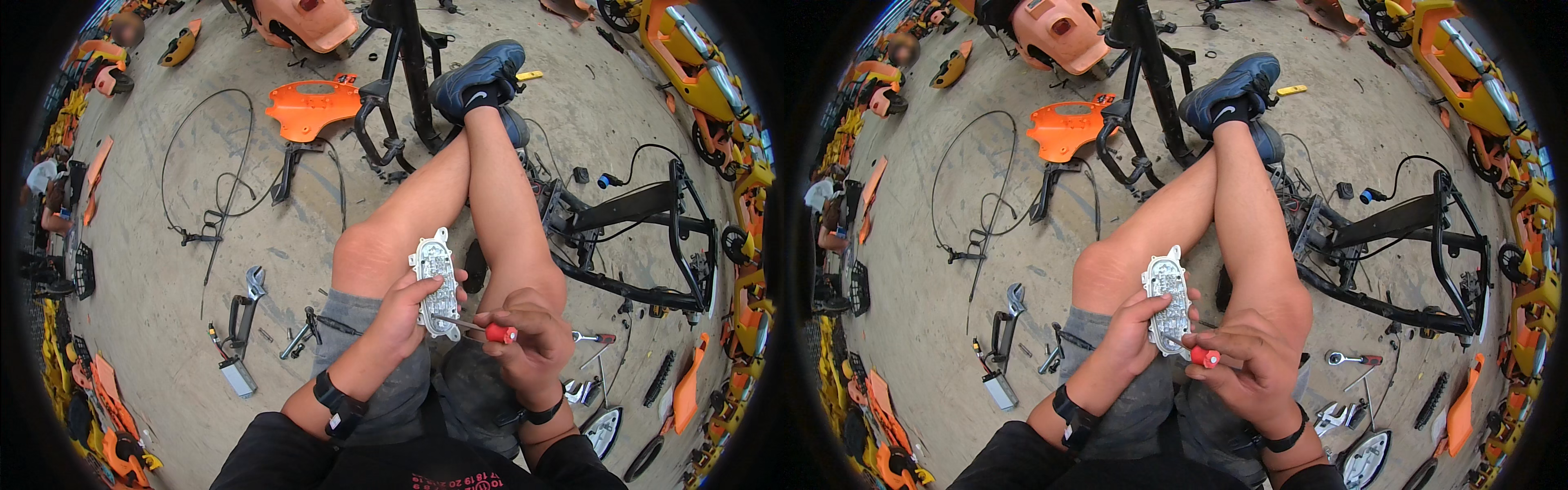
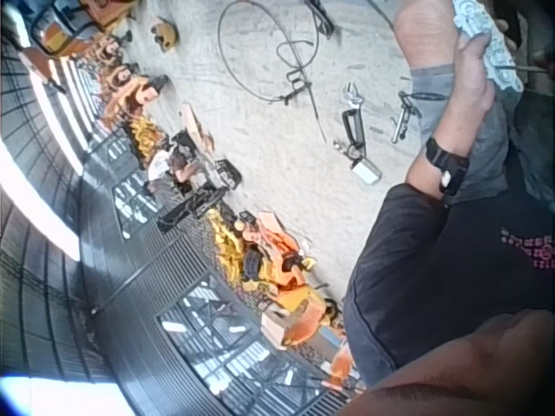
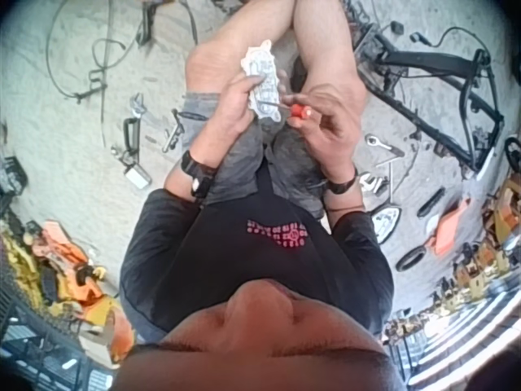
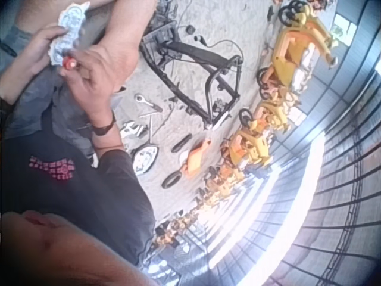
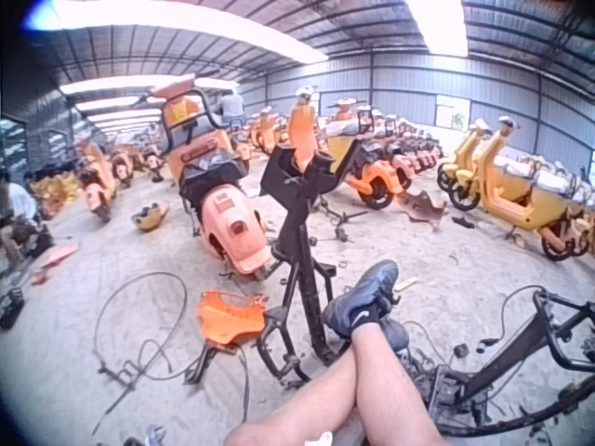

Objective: The person unscrews and removes a plastic cover from an electronic circuit board, then fits and secures a black casing onto the board.

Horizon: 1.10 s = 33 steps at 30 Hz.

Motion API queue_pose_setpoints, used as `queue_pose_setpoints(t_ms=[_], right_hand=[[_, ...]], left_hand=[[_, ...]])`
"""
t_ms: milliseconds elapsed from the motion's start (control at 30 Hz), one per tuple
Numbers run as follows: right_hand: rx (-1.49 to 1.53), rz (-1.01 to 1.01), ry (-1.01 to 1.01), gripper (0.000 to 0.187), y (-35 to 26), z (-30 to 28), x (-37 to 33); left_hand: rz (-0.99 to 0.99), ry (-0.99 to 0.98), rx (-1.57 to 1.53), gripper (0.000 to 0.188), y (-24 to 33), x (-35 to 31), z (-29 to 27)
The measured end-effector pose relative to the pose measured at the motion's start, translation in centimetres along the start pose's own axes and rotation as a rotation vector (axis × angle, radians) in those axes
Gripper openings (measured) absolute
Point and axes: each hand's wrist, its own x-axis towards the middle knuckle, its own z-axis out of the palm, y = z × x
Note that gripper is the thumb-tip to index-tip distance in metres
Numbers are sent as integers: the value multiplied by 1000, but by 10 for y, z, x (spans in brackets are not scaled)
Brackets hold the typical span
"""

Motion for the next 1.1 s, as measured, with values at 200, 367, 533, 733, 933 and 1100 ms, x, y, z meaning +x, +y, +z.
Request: queue_pose_setpoints(t_ms=[200, 367, 533, 733, 933, 1100], right_hand=[[-35, -1, 96, 31, 1, 7, -4], [80, -130, -188, 28, -6, -9, 7], [287, -238, -541, 25, -16, -8, 21], [775, -168, -712, 35, -12, 13, 21], [738, -130, -923, 37, -11, 7, 28], [665, -129, -659, 39, -6, 14, 13]], left_hand=[[72, 34, -9, 40, -4, -2, 5], [-65, -90, 118, 40, -3, -3, 2], [-289, -276, 303, 47, -10, -6, 1], [-376, -394, 272, 46, -7, -5, -4], [-349, -335, 226, 32, -2, -10, 5], [-262, -288, 202, 32, -5, -6, 3]])
